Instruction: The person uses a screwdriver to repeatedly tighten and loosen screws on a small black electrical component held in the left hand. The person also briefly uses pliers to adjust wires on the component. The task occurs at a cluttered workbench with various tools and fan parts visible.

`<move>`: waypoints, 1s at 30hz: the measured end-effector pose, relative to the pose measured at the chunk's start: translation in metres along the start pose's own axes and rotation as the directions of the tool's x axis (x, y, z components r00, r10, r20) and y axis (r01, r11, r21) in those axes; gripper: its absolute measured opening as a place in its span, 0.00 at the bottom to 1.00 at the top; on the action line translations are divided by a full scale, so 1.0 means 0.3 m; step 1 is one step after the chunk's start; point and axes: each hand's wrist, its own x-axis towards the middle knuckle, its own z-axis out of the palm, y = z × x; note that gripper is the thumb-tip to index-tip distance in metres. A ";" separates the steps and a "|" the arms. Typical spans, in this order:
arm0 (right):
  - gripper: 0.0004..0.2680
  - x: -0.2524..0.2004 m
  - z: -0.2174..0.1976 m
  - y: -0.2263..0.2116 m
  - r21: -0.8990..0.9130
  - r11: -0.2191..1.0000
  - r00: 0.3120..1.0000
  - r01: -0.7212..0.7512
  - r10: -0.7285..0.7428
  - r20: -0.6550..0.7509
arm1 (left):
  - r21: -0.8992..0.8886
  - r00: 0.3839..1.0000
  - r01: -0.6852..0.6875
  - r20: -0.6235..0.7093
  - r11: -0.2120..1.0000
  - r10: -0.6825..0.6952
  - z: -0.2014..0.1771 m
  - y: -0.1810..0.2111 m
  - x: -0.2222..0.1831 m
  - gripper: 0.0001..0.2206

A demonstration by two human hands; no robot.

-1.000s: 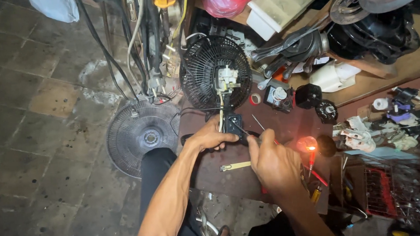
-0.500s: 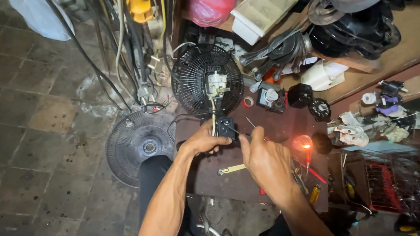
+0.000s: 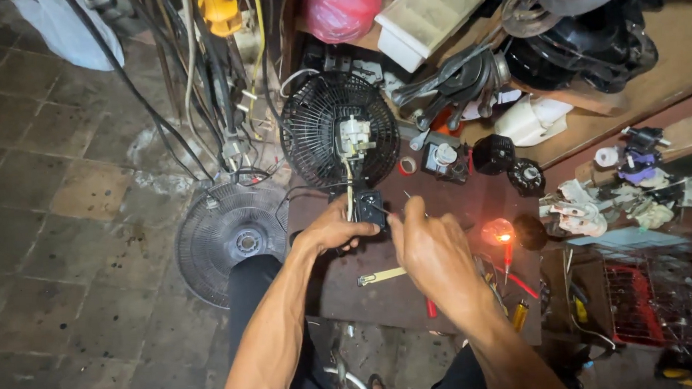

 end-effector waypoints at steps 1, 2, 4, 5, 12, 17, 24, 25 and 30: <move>0.12 0.006 0.001 0.003 0.001 1.000 1.000 -0.003 0.003 0.000 | 0.002 1.000 0.001 0.002 1.000 -0.001 0.001 -0.006 0.002 0.22; 0.14 0.012 -0.001 0.006 -0.050 0.997 0.998 -0.061 0.063 0.026 | 0.001 1.000 0.003 0.001 1.000 -0.003 0.003 -0.011 0.004 0.23; 0.16 0.019 -0.020 -0.001 -0.104 0.987 0.991 -0.121 0.126 0.043 | 0.002 1.000 -0.001 0.003 1.000 0.001 -0.002 -0.015 0.007 0.25; 0.16 0.015 -0.035 -0.006 -0.094 0.988 0.988 -0.126 0.133 0.074 | -0.001 1.000 0.002 0.003 1.000 -0.002 0.000 -0.020 0.011 0.24; 0.08 0.000 -0.091 -0.014 0.121 0.993 0.986 -0.017 -0.003 0.165 | -0.012 1.000 -0.010 -0.001 1.000 0.010 0.005 0.000 -0.004 0.24; 0.11 0.016 0.030 -0.010 -0.060 0.998 0.999 0.003 -0.006 -0.044 | 0.021 1.000 0.019 0.000 1.000 -0.019 0.002 0.001 -0.001 0.24; 0.17 0.014 -0.031 -0.027 -0.036 0.991 0.990 -0.131 0.132 0.046 | 0.037 1.000 0.027 -0.004 0.999 -0.026 -0.006 -0.034 0.027 0.25; 0.17 0.008 -0.047 -0.028 -0.035 0.991 0.990 -0.132 0.133 0.046 | 0.037 1.000 0.027 -0.003 0.999 -0.027 -0.002 -0.028 0.020 0.25; 0.08 -0.001 -0.044 -0.013 0.102 0.992 0.998 0.068 -0.066 -0.021 | 0.028 0.999 0.033 -0.001 0.999 -0.033 -0.005 -0.022 0.007 0.25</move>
